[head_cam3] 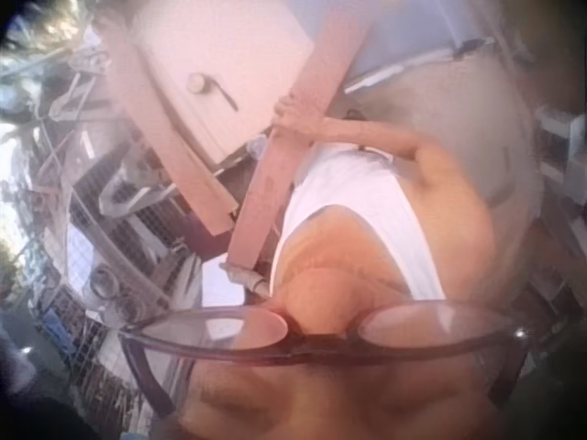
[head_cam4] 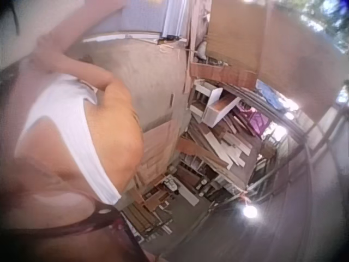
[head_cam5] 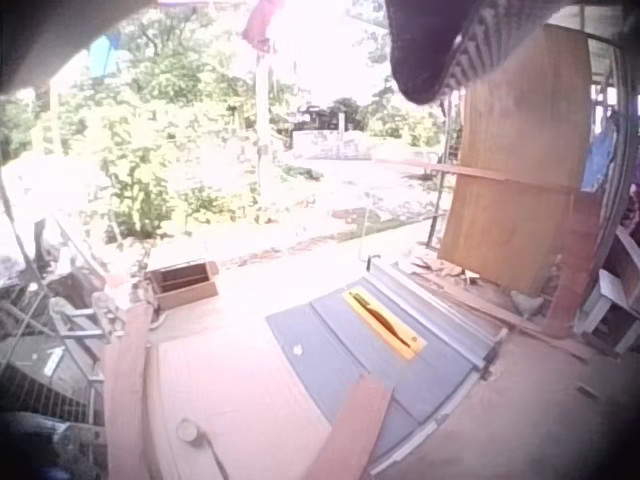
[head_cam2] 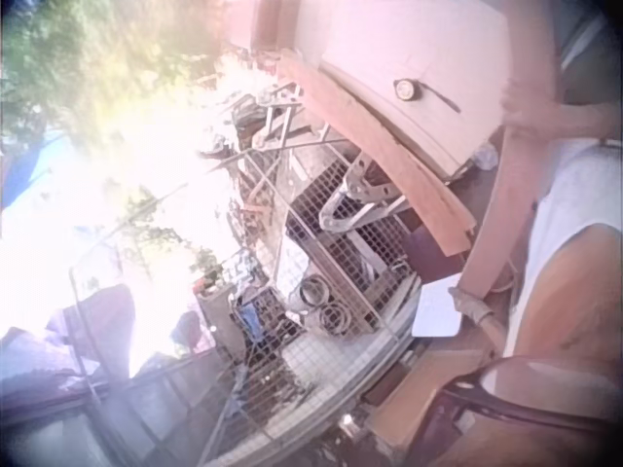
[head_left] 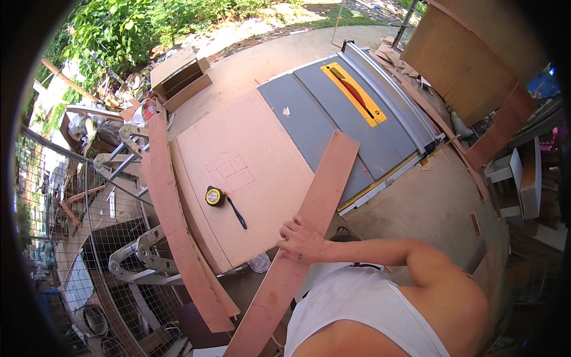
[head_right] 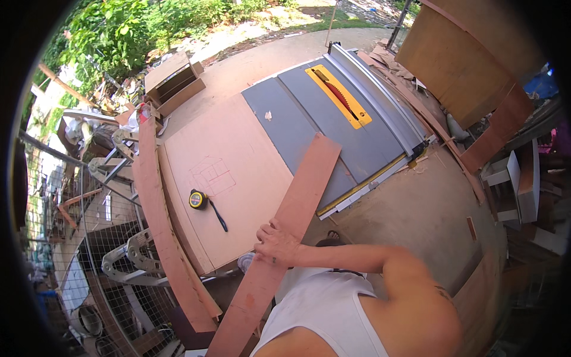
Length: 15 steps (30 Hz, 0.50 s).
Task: The person uses a table saw to cut a long pink wooden plank into smaller pieces. They measure the wood with a tape measure and mark it with a pen before making additional cuts.
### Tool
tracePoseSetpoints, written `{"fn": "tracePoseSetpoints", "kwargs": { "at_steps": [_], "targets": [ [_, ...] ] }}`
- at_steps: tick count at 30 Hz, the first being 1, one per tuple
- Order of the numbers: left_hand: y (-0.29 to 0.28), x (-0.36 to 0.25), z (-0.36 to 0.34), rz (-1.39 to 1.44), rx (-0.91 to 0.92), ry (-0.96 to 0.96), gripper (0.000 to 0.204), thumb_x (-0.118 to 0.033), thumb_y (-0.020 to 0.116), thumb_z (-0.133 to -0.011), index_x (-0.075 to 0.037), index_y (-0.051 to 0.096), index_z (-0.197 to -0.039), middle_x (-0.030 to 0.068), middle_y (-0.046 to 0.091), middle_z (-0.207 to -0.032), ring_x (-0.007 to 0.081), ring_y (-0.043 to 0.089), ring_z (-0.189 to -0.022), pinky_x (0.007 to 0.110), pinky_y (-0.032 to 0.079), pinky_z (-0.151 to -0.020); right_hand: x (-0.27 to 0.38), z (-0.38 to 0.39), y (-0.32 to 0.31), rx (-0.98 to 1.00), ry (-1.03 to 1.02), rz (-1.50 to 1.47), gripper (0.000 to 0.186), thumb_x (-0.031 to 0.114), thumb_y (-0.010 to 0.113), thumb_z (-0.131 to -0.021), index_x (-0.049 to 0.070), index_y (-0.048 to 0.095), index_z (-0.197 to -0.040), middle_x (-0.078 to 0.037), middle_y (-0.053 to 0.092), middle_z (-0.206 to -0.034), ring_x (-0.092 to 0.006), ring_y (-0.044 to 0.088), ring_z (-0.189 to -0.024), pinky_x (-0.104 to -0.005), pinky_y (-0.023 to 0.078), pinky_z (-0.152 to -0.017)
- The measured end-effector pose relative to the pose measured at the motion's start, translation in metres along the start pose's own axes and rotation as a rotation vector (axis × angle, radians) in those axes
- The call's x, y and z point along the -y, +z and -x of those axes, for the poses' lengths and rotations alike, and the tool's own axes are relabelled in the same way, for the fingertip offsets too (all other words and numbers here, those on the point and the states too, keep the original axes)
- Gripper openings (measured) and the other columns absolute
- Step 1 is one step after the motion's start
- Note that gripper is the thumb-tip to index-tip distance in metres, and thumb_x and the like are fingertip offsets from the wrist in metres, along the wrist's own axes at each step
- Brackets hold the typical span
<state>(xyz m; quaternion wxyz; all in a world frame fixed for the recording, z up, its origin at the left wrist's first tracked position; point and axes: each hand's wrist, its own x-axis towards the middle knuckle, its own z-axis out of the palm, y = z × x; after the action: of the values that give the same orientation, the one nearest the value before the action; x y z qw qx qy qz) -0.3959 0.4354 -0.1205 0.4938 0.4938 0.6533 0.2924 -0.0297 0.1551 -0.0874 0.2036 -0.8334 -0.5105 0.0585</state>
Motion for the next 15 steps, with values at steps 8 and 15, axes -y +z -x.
{"fn": "tracePoseSetpoints", "kwargs": {
  "at_steps": [8, 15],
  "targets": [
    [-0.030, -0.071, -0.078, -0.402, -0.001, 0.278, 0.060, -0.057, 0.053, -0.091, -0.011, 0.041, -0.054, -0.0058, 0.034, -0.054, 0.0083, 0.030, -0.054, 0.029, 0.027, -0.049, -0.030, -0.032, -0.016, 0.242, -0.012, -0.220, 0.034, 0.033, 0.057, -0.090, 0.002, 0.064, -0.080, -0.014, 0.057, -0.087, -0.0311, 0.061, -0.077, -0.0413, 0.050, -0.070],
    [0.010, -0.112, -0.108, -0.485, 0.076, 0.354, 0.061, -0.055, 0.055, -0.091, -0.006, 0.048, -0.055, -0.0043, 0.037, -0.054, 0.0088, 0.030, -0.055, 0.029, 0.028, -0.050, -0.022, -0.029, -0.010, 0.180, 0.105, -0.219, 0.027, 0.032, 0.061, -0.087, 0.006, 0.066, -0.083, -0.010, 0.060, -0.085, -0.0284, 0.061, -0.076, -0.0384, 0.050, -0.070]
  ]
}}
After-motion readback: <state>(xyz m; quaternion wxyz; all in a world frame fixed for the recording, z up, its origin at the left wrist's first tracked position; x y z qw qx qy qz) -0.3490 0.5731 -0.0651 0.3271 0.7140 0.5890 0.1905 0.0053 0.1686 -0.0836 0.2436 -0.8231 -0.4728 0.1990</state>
